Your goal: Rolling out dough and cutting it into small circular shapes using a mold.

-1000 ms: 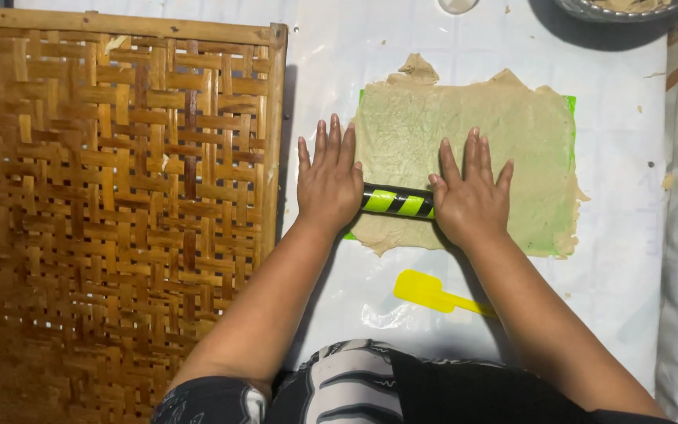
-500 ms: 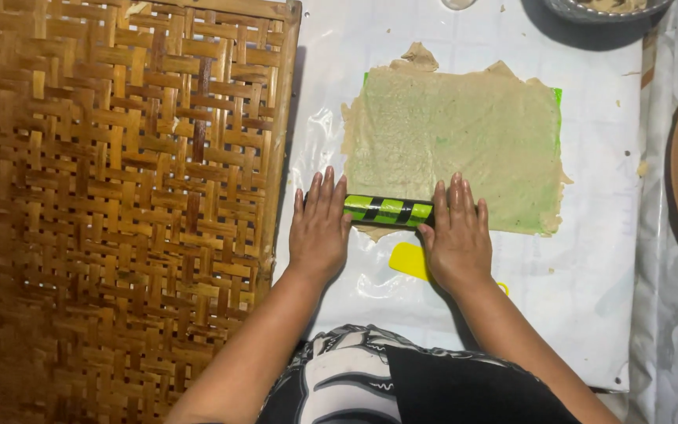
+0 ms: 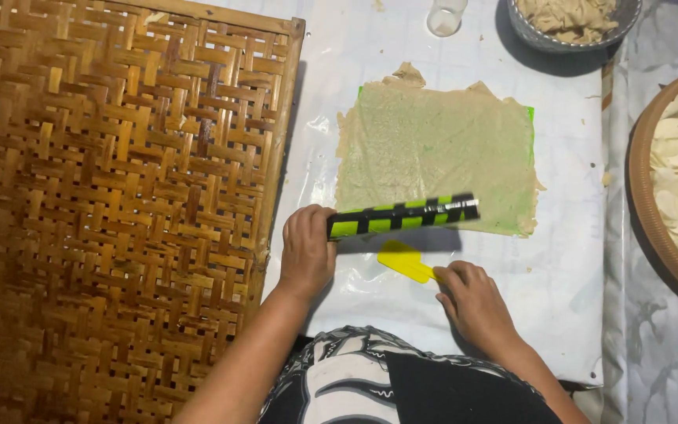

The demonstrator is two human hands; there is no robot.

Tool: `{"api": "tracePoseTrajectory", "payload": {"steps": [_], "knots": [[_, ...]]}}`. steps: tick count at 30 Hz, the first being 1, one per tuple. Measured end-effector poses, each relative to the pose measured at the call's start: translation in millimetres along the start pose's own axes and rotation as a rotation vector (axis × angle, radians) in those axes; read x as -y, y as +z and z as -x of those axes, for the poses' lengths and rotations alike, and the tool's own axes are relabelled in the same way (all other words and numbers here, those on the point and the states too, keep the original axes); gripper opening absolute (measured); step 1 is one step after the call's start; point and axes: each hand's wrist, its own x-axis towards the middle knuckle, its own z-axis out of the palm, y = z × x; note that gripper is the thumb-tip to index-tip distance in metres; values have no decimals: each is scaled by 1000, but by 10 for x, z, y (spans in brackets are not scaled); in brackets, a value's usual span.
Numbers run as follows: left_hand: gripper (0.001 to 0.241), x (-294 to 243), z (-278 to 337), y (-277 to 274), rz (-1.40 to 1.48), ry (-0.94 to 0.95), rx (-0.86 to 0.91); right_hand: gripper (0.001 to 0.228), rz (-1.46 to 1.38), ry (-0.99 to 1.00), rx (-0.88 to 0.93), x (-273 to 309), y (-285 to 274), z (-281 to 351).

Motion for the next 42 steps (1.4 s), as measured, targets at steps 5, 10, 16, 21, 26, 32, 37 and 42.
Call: {"api": "tracePoseTrajectory", "payload": {"steps": [5,10,16,21,26,32,37,42], "knots": [[39,-21,140,57,424,-218,68,29,143,-101,-16,-188,75,-132],[43,118,203,207,513,-392,23,22,193,-74,-82,-131,-109,-516],[38,226,239,356,484,-428,-62,19,282,-229,-286,252,-116,-1174],[40,233,256,388,485,-435,-83,19,340,-346,-355,634,-164,-1397],[40,232,259,389,495,-445,-85,21,360,-342,-314,462,-219,-1301],[39,196,228,345,490,-440,-76,26,462,-267,-255,-222,-358,-1029],[39,199,223,343,494,-429,-85,25,541,-214,-230,-606,-648,-681],[36,197,245,367,503,-385,-125,29,296,378,387,-261,-1112,-589]]}}
